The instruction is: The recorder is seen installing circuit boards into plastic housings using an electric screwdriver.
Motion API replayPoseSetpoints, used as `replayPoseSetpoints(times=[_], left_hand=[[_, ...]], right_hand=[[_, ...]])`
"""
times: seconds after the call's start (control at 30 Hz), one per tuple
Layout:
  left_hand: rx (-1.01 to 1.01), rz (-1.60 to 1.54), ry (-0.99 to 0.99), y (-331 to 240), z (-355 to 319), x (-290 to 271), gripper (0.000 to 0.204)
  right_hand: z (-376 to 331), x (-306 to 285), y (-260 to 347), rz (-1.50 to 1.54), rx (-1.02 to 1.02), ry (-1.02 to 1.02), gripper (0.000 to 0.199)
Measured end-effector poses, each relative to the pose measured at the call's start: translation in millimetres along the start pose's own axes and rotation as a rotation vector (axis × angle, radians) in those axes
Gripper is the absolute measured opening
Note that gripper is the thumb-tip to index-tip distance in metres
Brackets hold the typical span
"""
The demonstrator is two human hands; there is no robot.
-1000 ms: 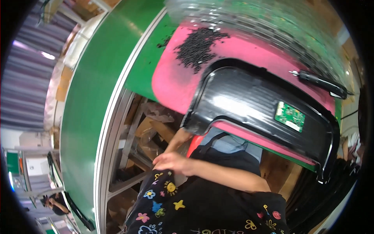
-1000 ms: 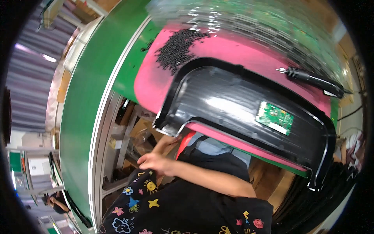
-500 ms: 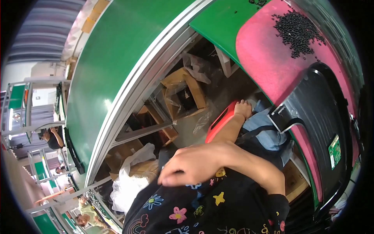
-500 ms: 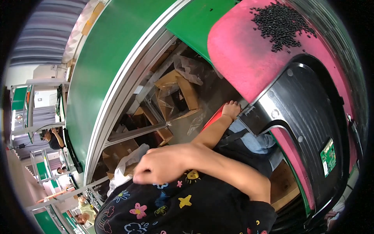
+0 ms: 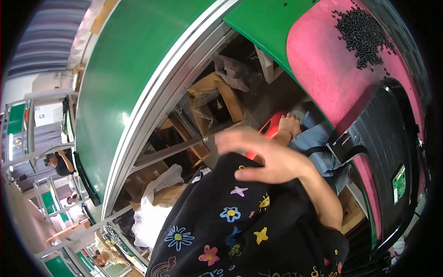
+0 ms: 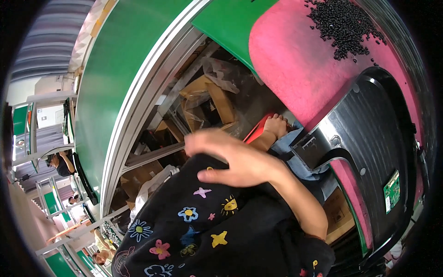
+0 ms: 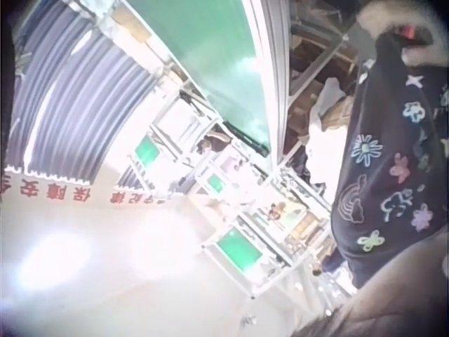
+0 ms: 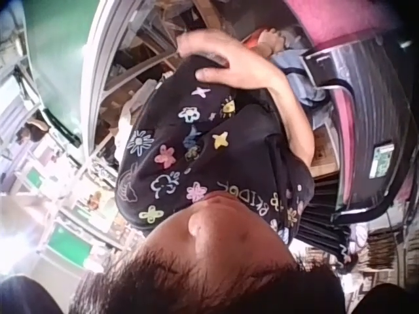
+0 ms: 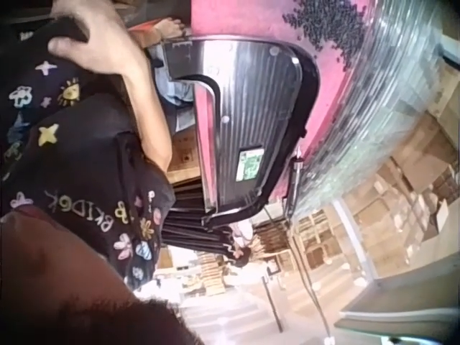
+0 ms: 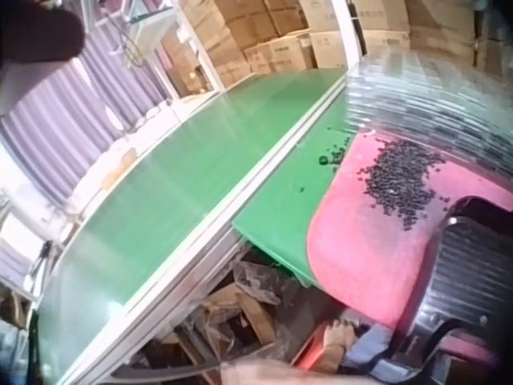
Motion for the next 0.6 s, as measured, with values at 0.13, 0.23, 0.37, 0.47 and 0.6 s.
replayPoseSetpoints(times=[0.13,0.23,0.37,0.47,0.6], left_hand=[[-0.001,0.024,0.033,-1.0,1.0,0.5,0.040],[-0.005,-0.157,0.136,19.3,-2.7,-12.1,0.036],[0.206,-0.688,0.050,37.3,-39.5,-109.5,0.023],[0.414,-0.736,0.431,43.4,-115.6,-232.9,0.025],[0.439,-0.925,0.319,13.8,-163.8,-324.4,0.045]], right_hand=[[-34.4,10.5,-8.1,-0.222,0.099,-0.120,0.025],[-52.7,3.9,10.4,-0.650,0.115,-0.433,0.027],[-125.2,4.4,29.8,-0.376,0.210,-0.609,0.017],[-172.7,23.6,66.0,-0.403,0.172,-0.766,0.017],[-220.8,37.1,137.5,-1.611,-0.213,-1.028,0.027]])
Point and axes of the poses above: each hand's wrist, its own z-axis towards the middle knuckle, its own x-axis out of the palm, y = z × x, the point moved 2 cm from there along z, towards the middle knuckle, and after that the axes turned 9 degrees about z, right-handed, at the moved point
